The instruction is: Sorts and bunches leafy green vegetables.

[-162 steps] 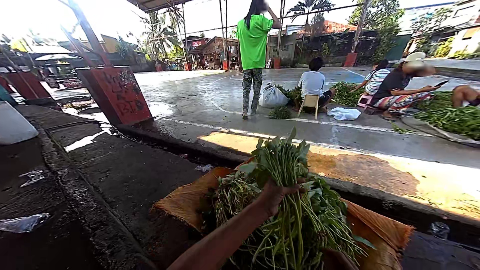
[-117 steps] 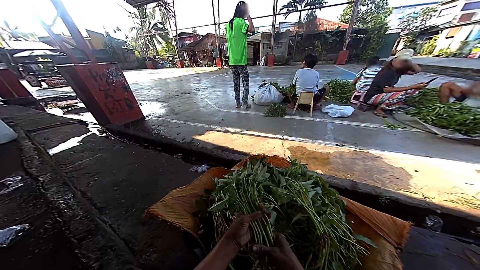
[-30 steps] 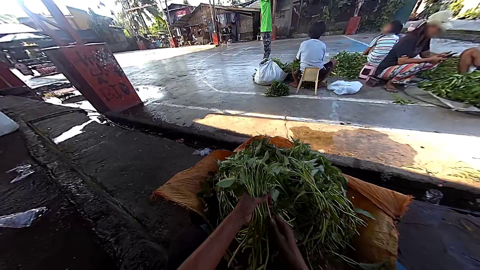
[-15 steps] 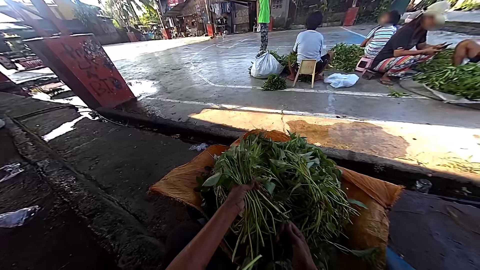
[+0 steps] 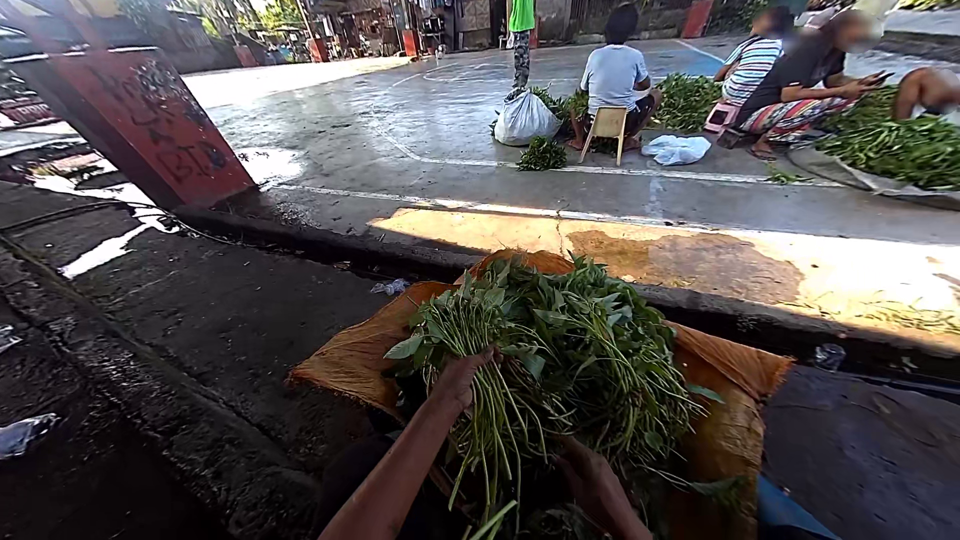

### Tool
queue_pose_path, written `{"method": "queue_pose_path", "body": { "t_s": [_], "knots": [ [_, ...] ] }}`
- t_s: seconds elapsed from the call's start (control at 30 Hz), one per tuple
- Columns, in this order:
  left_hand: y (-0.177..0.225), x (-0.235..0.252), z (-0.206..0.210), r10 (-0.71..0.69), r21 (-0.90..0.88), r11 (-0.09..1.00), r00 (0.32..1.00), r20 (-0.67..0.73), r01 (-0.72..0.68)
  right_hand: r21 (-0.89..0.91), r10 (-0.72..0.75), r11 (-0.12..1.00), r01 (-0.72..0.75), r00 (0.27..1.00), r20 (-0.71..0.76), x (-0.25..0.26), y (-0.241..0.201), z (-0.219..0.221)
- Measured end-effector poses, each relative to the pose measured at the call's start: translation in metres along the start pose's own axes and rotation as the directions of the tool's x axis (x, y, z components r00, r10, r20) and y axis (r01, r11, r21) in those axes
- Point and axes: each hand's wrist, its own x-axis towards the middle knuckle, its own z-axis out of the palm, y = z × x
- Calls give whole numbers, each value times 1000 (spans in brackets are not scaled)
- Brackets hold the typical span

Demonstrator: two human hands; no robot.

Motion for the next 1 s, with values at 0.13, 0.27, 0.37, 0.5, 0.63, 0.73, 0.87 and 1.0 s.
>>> {"method": "queue_pose_path", "body": {
  "t_s": [0.13,0.27,0.37,0.5,0.63,0.73,0.87,1.0],
  "knots": [
    [9,-12,0,-98,-35,993,956,275,112,8,-109,991,133,847,-520,37,-20,-50],
    [8,-15,1,-39,-73,995,950,309,64,-78,63,987,-137,797,-600,80,9,-116],
    [2,-8,2,-5,-104,994,971,241,31,-282,278,884,-372,905,-322,91,4,-145],
    [-4,-1,3,1,-157,987,981,192,30,-190,-96,982,-17,815,-571,57,-21,-147],
    [-5,-1,7,-9,-156,987,993,117,28,-55,-309,934,353,721,-620,32,-31,-104],
    [-8,-4,9,0,-126,992,991,132,16,-32,-369,892,452,685,-628,28,-29,-64],
    [-11,-8,11,-8,-116,993,982,188,30,-57,-410,861,506,623,-666,23,-36,-26],
    [-11,-9,13,39,-119,993,974,224,-12,-70,-405,877,475,654,-639,21,-46,-6]
  ]
}}
